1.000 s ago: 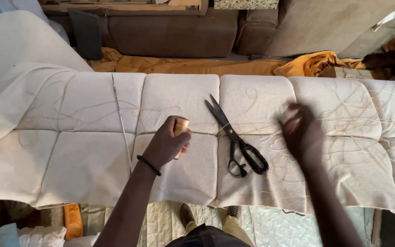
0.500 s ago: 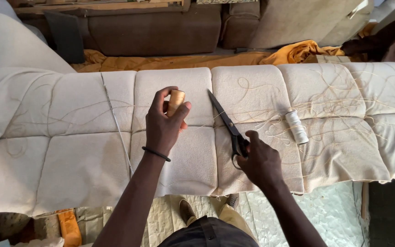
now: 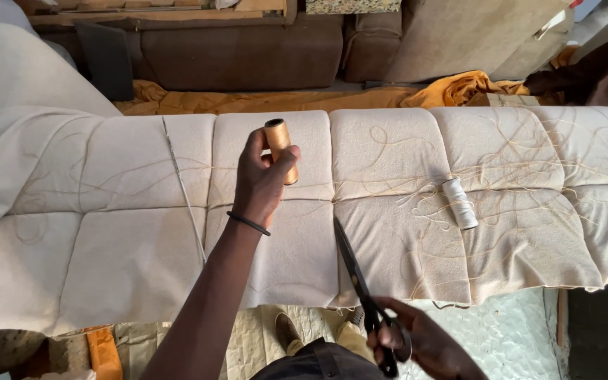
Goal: The person is pulling thread from a spool and cutting it to length using scissors, preparing it for upholstery work.
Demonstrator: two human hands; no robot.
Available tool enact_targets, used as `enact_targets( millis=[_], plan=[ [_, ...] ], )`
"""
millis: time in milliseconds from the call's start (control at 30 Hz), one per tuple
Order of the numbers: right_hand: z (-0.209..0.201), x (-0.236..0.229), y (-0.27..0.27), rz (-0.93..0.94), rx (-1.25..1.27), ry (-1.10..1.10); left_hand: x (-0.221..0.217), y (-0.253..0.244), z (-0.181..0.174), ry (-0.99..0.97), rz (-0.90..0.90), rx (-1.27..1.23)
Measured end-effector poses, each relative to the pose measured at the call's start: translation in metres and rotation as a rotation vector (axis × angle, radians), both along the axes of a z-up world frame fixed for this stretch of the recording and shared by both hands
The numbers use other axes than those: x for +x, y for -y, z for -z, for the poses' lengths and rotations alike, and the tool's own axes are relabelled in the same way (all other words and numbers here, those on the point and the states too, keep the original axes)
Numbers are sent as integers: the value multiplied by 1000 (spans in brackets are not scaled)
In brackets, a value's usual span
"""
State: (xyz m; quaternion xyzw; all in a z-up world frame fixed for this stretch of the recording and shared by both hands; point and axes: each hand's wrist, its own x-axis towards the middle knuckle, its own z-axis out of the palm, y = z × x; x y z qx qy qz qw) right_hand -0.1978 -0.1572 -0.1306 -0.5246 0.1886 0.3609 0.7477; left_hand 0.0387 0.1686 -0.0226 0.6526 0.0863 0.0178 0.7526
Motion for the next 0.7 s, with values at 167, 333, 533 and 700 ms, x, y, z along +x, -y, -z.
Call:
enact_targets(
  millis=[167, 333, 533, 700],
  plan=[
    [-29, -26, -3, -201, -193, 124, 11, -3, -8, 232, -189, 261],
    [-17, -28, -7, -99, 50, 296, 19, -12, -39, 311, -145, -36],
    [-58, 9, -64, 136, 127, 390, 21, -18, -34, -198, -12, -292],
    [-82, 21, -83, 163, 238, 359, 8, -27, -36, -379, -120, -174]
  ],
)
